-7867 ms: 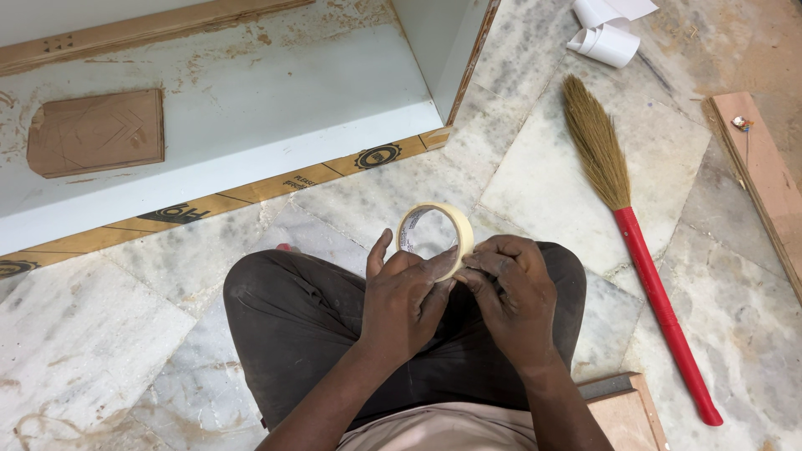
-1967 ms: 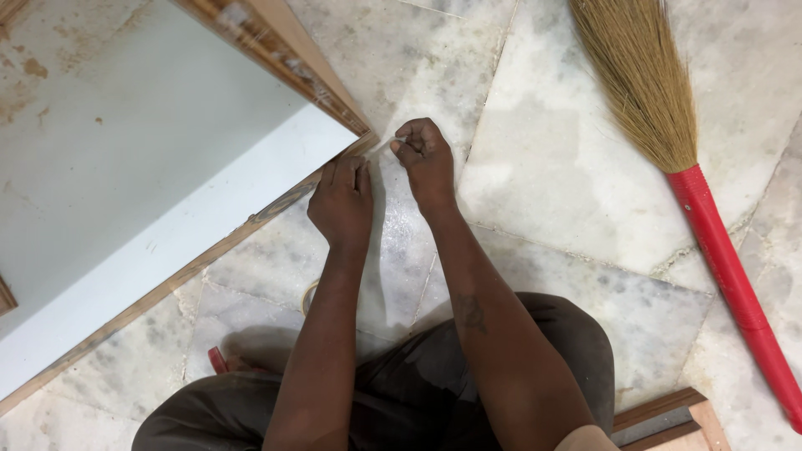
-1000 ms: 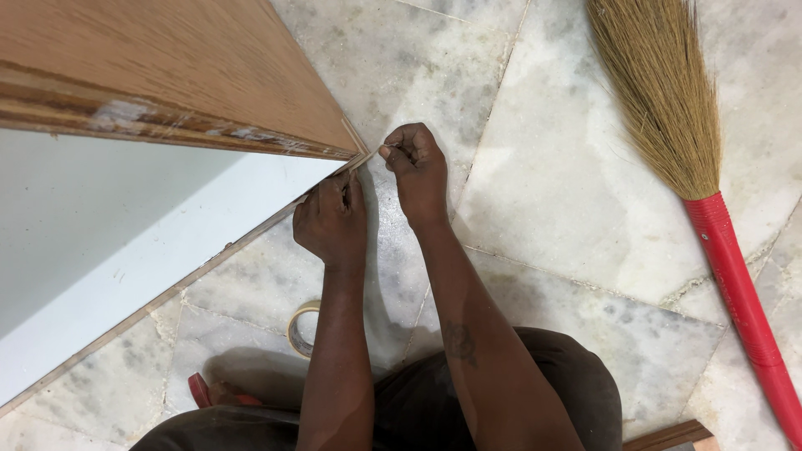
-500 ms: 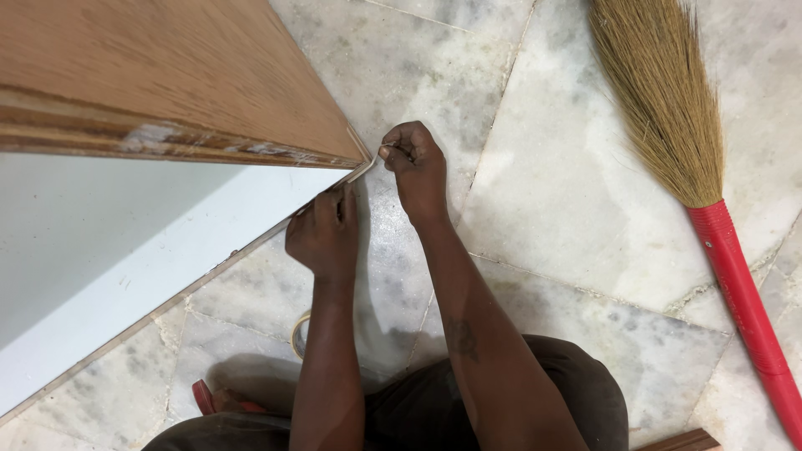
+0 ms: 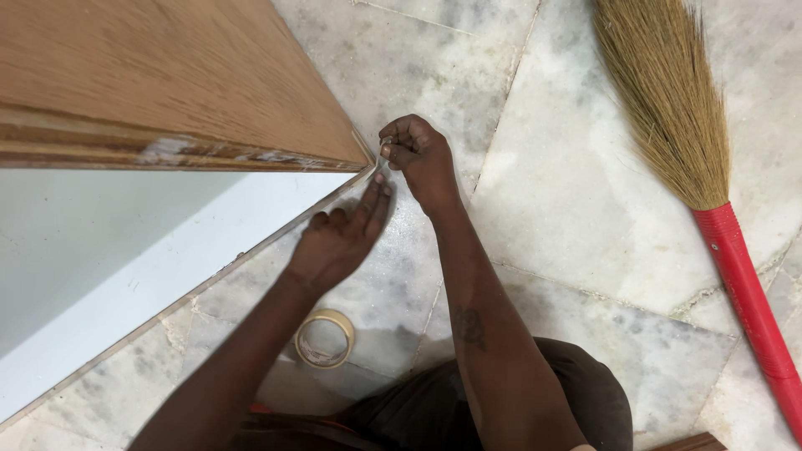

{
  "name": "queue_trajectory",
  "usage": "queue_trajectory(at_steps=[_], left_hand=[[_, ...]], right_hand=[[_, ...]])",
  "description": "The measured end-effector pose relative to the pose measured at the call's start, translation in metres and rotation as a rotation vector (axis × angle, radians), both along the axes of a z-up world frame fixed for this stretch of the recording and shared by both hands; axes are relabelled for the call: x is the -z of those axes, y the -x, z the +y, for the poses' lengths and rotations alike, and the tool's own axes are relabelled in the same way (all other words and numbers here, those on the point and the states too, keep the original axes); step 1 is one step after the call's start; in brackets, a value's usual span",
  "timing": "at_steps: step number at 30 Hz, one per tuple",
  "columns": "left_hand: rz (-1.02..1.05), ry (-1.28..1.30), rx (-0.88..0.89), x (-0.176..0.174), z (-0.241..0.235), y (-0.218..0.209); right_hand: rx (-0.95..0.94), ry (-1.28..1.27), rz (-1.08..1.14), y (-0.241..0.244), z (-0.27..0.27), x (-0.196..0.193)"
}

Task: The person sits on the floor and applies masking tape to the bottom edge of a white cabinet. They tear off pieces of tape and press them along the edge, smoothing them down with their fingers.

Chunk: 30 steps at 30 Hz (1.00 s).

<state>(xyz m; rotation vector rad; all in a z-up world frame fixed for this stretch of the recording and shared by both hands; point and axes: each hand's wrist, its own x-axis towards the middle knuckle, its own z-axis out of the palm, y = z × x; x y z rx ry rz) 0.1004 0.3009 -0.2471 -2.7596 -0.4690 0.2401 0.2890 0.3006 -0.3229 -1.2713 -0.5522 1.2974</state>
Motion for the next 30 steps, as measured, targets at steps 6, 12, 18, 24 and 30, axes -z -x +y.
queue_trajectory(at_steps=[6,12,18,24,30], left_hand=[[0.200,-0.029,0.033,-0.012,0.009,0.007],[0.313,-0.070,0.022,-0.021,0.008,0.001],[0.490,0.001,0.003,-0.031,0.008,0.007],[0.510,-0.045,0.003,-0.036,0.006,0.010],[0.454,-0.044,-0.003,-0.035,0.005,0.017]], right_hand=[[-0.008,-0.009,0.010,-0.002,-0.002,0.004],[-0.007,0.009,0.021,-0.005,-0.002,0.000],[0.002,0.079,-0.023,-0.004,-0.001,0.000],[0.008,0.047,-0.073,0.011,0.016,0.010],[-0.073,0.124,-0.034,0.008,0.023,0.010]])
